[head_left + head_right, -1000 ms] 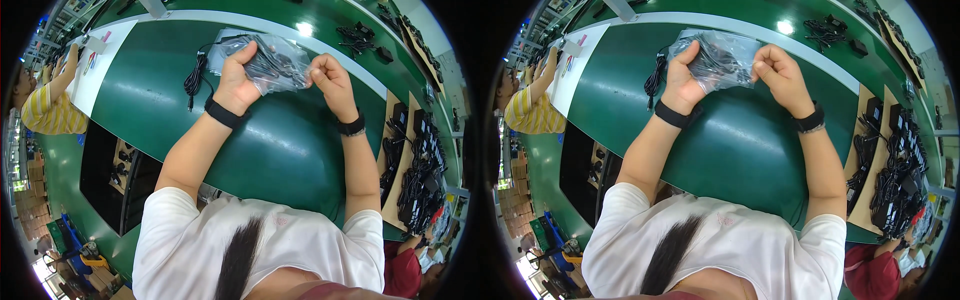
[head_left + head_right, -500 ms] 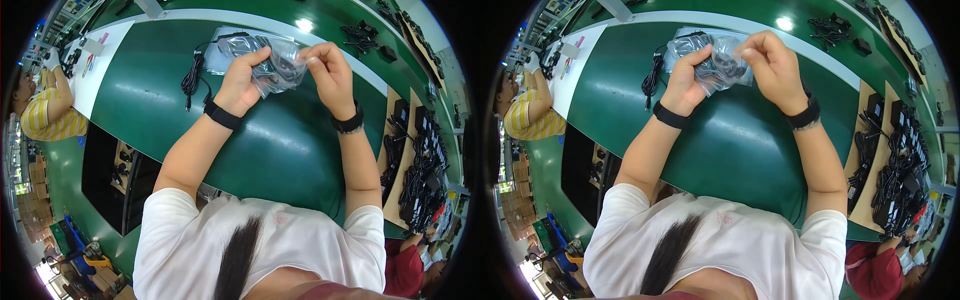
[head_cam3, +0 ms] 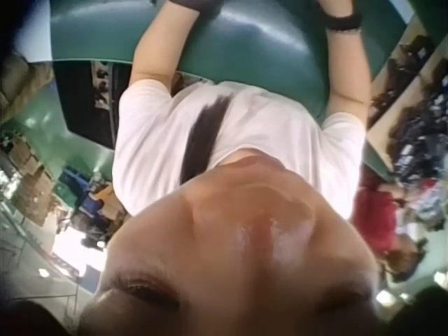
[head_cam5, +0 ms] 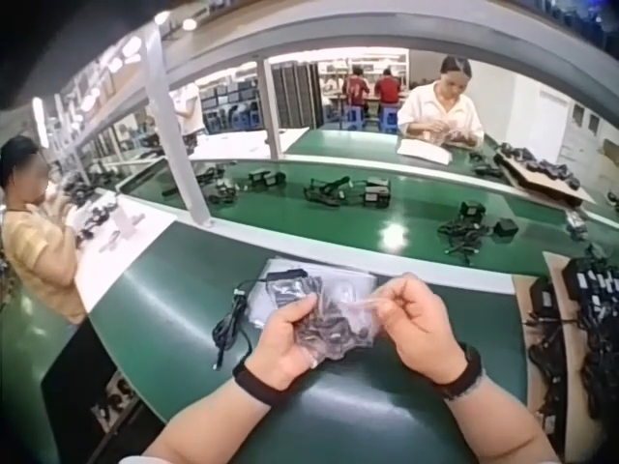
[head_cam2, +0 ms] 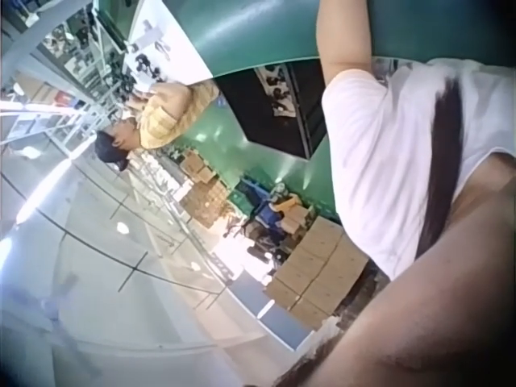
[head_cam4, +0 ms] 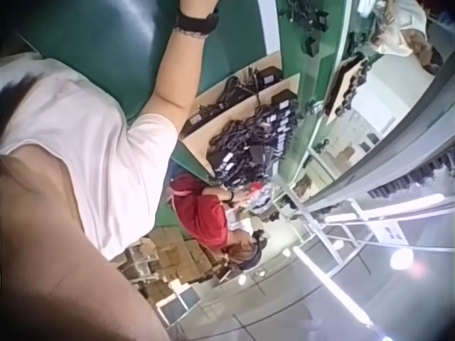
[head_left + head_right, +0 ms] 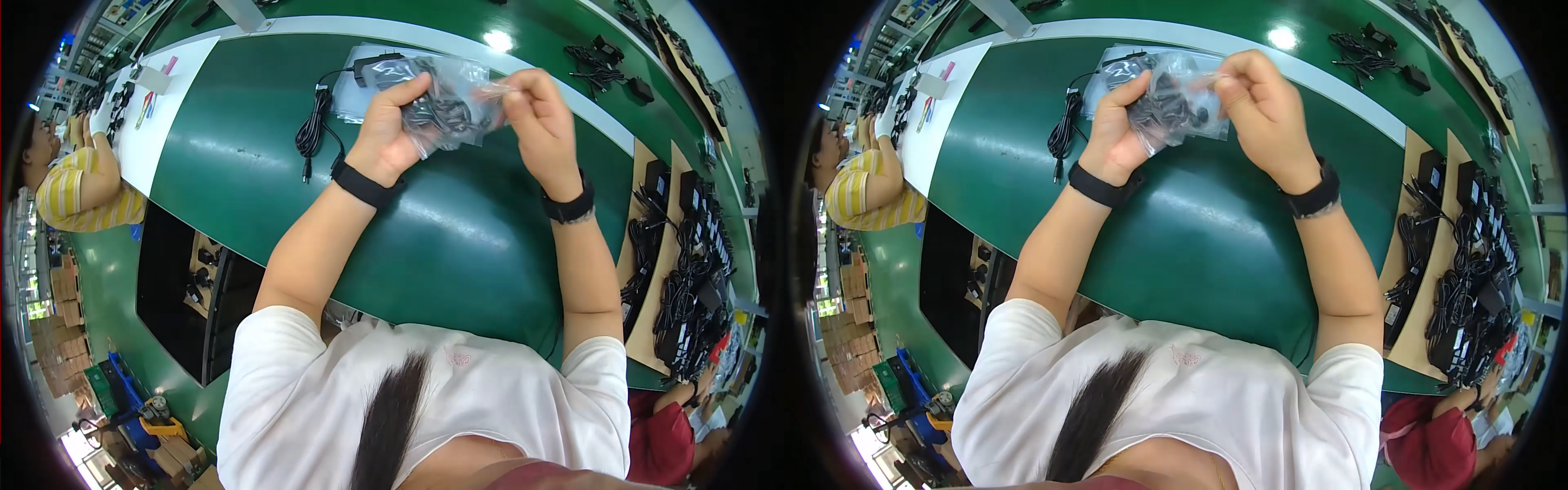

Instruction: The person packages power adapters by hand, picking up an adapter and its cord, placing them into a plastic bag, and setting the bagged item aside. They repeat this process by wrapping the cord of another adapter and placing it into a new bag.

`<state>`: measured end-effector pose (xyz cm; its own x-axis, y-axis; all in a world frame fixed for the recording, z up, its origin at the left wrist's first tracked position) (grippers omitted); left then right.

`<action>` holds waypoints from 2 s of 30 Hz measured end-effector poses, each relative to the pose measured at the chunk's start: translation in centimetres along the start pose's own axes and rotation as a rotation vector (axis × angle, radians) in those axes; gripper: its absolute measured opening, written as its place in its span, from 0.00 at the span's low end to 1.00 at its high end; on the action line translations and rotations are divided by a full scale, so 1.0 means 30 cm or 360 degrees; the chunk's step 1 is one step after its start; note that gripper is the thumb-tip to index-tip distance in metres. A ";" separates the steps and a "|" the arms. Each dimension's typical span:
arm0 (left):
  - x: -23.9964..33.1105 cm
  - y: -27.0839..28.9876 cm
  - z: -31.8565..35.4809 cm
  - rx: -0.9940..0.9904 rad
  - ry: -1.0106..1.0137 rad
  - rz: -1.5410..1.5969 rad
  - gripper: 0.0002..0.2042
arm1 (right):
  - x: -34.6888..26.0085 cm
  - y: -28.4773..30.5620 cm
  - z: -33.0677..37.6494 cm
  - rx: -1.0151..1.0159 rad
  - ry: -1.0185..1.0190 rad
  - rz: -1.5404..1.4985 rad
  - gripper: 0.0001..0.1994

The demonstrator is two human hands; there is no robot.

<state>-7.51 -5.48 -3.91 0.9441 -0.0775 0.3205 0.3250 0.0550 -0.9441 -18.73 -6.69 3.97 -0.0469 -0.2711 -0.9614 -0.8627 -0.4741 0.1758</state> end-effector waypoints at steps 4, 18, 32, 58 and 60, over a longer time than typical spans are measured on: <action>0.054 0.050 -0.006 0.0166 -0.0203 -0.0194 0.09 | -0.066 -0.005 0.026 0.0046 0.0150 -0.0150 0.08; 0.018 0.010 0.008 0.0019 -0.0076 -0.0147 0.10 | 0.139 -0.019 0.013 -0.0128 -0.0815 -0.1061 0.09; 0.010 -0.029 0.008 -0.0130 -0.0103 -0.0040 0.14 | 0.020 0.042 -0.055 0.0045 -0.0110 -0.0593 0.05; 0.040 -0.056 0.034 -0.0235 -0.0690 -0.0529 0.13 | 0.121 -0.141 0.024 -0.0211 -0.0634 -0.0996 0.22; 0.022 -0.035 0.030 -0.0187 -0.0517 -0.0300 0.14 | 0.130 -0.139 0.021 -0.0221 -0.0620 -0.1054 0.26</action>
<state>-7.17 -4.70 -2.63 0.8429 0.2449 0.4791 0.5038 -0.0462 -0.8626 -15.65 -5.24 -0.64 0.2605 0.4067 -0.8756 -0.7029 -0.5418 -0.4608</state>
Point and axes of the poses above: each hand's wrist, its own z-axis away from the middle knuckle, its own y-axis out of the back of the hand, x = y × z, the point moved 9 cm from there along -z, towards the middle knuckle, and after that the axes turned 15 degrees about -y, right-handed, at the moved point
